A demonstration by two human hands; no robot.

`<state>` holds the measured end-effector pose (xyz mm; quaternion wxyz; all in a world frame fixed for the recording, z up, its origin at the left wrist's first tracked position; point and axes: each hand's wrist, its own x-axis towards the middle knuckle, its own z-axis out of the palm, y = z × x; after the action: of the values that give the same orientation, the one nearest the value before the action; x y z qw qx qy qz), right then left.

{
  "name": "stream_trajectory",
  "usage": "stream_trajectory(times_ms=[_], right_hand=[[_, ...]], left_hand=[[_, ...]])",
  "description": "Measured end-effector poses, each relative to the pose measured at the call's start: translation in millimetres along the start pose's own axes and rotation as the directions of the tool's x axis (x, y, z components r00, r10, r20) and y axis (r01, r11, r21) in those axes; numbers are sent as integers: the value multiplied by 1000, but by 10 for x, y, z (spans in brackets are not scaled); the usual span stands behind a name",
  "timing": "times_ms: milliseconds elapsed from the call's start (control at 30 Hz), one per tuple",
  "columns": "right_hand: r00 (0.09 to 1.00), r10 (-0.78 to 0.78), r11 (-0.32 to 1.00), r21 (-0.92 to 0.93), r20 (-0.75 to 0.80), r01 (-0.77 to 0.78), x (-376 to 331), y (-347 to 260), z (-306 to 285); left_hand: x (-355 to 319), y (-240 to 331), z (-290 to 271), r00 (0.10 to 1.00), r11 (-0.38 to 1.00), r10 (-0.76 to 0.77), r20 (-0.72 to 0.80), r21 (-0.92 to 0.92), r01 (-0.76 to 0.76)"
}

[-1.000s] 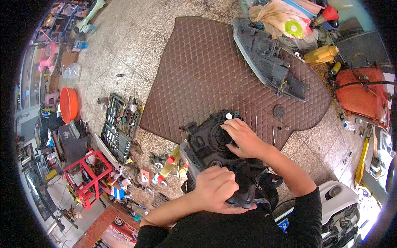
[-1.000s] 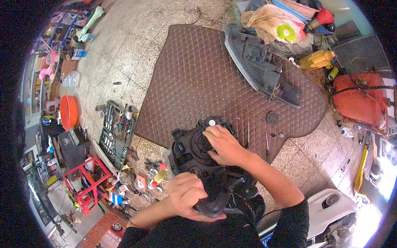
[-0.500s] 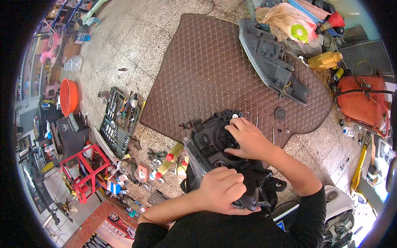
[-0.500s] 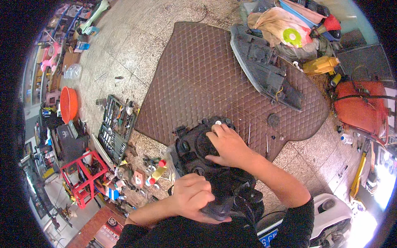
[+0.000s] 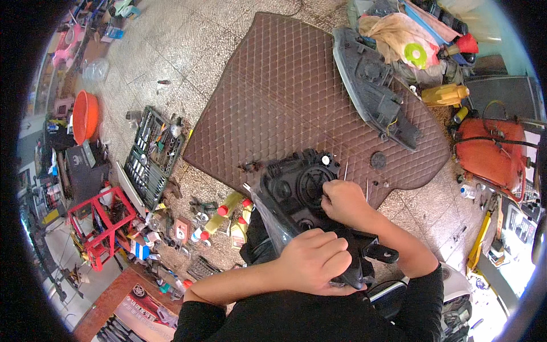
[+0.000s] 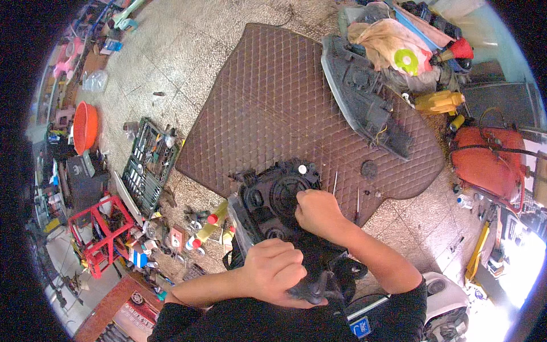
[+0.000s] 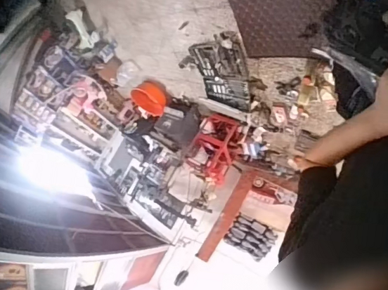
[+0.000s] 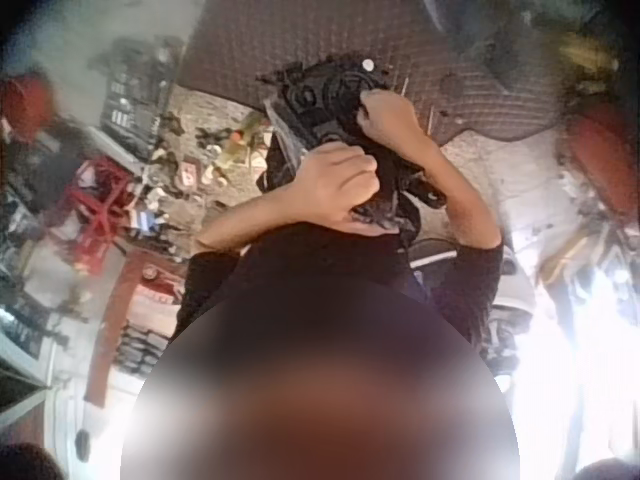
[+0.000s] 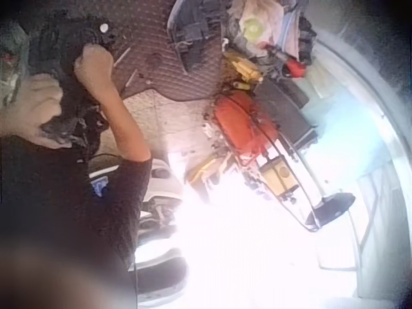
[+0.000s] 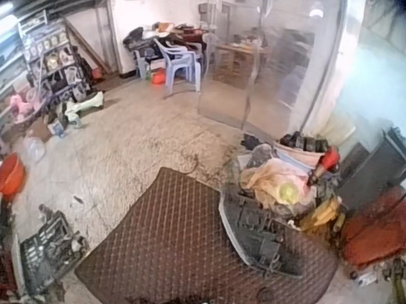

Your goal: The person assembles a car headlight unit on a workbench. They connect electrical connectors, install a bulb, and secure the rear cover. The person then carries the assembled headlight to a white car with its hood open and positions it near the front.

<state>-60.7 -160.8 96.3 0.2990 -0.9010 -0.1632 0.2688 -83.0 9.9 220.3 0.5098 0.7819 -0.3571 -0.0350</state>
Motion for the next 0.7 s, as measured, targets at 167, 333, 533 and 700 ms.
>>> stream_trajectory(times_ms=[167,333,533,700], right_hand=[[998,36,990,141,-47,-29,-33,51,53],[996,50,955,294,-68,-28,-149,177,-374],[968,252,894,384,-9,-230,-236,424,-609],[970,237,872,453,-61,-184,-280,451,-503]], left_hand=[[-43,8,54,1000,1000,6,-21,7,-6],[-91,1,35,1000,1000,-7,-11,-11,7],[-70,-13,40,999,1000,11,-40,-15,-12],[-105,13,21,1000,999,-9,11,-32,9]])
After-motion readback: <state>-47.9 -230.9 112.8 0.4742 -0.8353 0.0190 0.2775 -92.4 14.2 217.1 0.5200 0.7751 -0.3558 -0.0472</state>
